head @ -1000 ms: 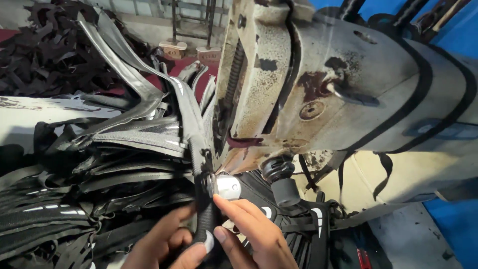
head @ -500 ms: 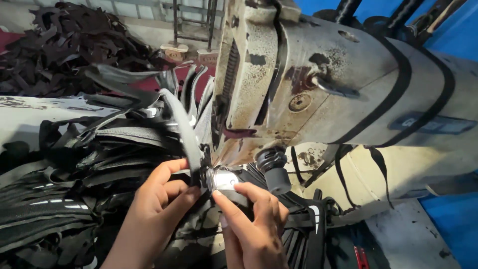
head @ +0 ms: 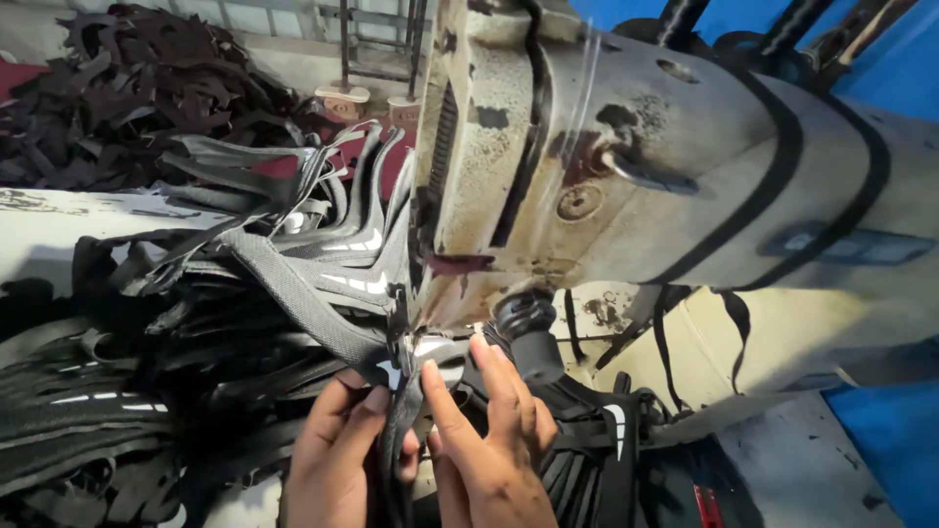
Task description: The person stitches together pieces of shoe uppers using an industrial sewing machine.
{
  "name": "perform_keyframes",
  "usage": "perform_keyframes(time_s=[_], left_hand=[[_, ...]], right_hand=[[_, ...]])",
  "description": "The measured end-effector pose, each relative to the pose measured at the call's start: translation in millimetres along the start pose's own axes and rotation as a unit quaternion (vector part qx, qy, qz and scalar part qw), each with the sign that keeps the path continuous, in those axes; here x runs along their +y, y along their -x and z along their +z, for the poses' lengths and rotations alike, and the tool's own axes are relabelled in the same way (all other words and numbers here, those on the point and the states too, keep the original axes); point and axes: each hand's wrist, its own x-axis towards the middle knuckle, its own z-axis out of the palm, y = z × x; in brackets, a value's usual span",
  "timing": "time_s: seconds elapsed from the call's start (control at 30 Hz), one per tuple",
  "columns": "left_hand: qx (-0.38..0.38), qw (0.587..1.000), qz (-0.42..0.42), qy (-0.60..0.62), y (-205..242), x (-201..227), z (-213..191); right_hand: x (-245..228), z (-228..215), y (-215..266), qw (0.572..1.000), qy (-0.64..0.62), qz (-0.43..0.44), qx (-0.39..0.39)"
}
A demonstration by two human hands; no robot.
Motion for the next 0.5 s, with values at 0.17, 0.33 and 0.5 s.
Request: perform_keyframes(time_s=[0.17, 0.33, 0.5], left_hand=[[0.096, 0.988, 0.087, 0.083, 17, -14, 38], [0.147, 0.976, 0.159, 0.023, 11, -7, 39], [0.083, 0.979, 0.136, -0.127, -7, 26, 12]], right_hand=[[-1, -16, 9, 1.000, -0.017, 0.004, -0.008], [20, -36, 26, 0.983, -0.129, 0.045, 0.121], [146, -92, 48, 0.960, 0.101, 0.065, 0.253]])
